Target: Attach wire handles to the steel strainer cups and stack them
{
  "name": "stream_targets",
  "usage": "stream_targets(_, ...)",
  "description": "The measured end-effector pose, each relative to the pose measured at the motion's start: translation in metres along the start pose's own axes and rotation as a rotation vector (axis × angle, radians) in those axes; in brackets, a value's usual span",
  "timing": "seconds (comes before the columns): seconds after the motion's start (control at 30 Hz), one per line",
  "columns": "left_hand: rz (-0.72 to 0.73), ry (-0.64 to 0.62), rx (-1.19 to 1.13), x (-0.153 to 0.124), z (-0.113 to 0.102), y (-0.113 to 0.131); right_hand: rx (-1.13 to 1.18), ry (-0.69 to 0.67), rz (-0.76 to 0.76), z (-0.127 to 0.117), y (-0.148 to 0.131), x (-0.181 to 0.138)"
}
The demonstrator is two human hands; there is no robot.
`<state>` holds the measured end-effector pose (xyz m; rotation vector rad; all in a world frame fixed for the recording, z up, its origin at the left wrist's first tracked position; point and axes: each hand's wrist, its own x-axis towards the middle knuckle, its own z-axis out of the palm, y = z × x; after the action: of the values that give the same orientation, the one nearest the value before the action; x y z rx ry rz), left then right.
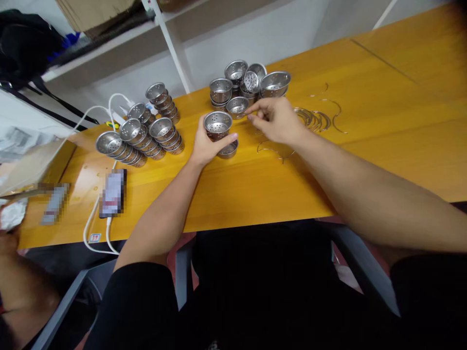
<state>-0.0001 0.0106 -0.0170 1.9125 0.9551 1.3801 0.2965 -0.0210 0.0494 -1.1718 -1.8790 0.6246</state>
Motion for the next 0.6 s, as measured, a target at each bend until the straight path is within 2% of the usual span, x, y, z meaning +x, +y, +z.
stream_targets(0.1, 0.022, 0.012, -0.035, 0.005, -0.006, -0.027, 0.092, 0.049, -0.060, 0.003, 0.007, 0.002)
stream_targets(0.17, 0.005, -0.015, -0.056, 0.006, -0.007, -0.035, 0.099, 0.056, -0.060, 0.004, 0.008, 0.002)
stream_targets(0.3, -0.029, -0.122, -0.122, 0.000, 0.000, -0.028, 0.104, 0.047, -0.037, 0.005, 0.006, 0.001)
stream_targets(0.4, 0.012, -0.198, -0.149, -0.006, 0.010, -0.018, 0.126, 0.074, -0.043, 0.005, 0.003, 0.001)
stream_targets(0.6, 0.074, -0.183, -0.134, -0.005, 0.015, -0.021, 0.181, 0.097, -0.090, 0.009, -0.003, -0.001)
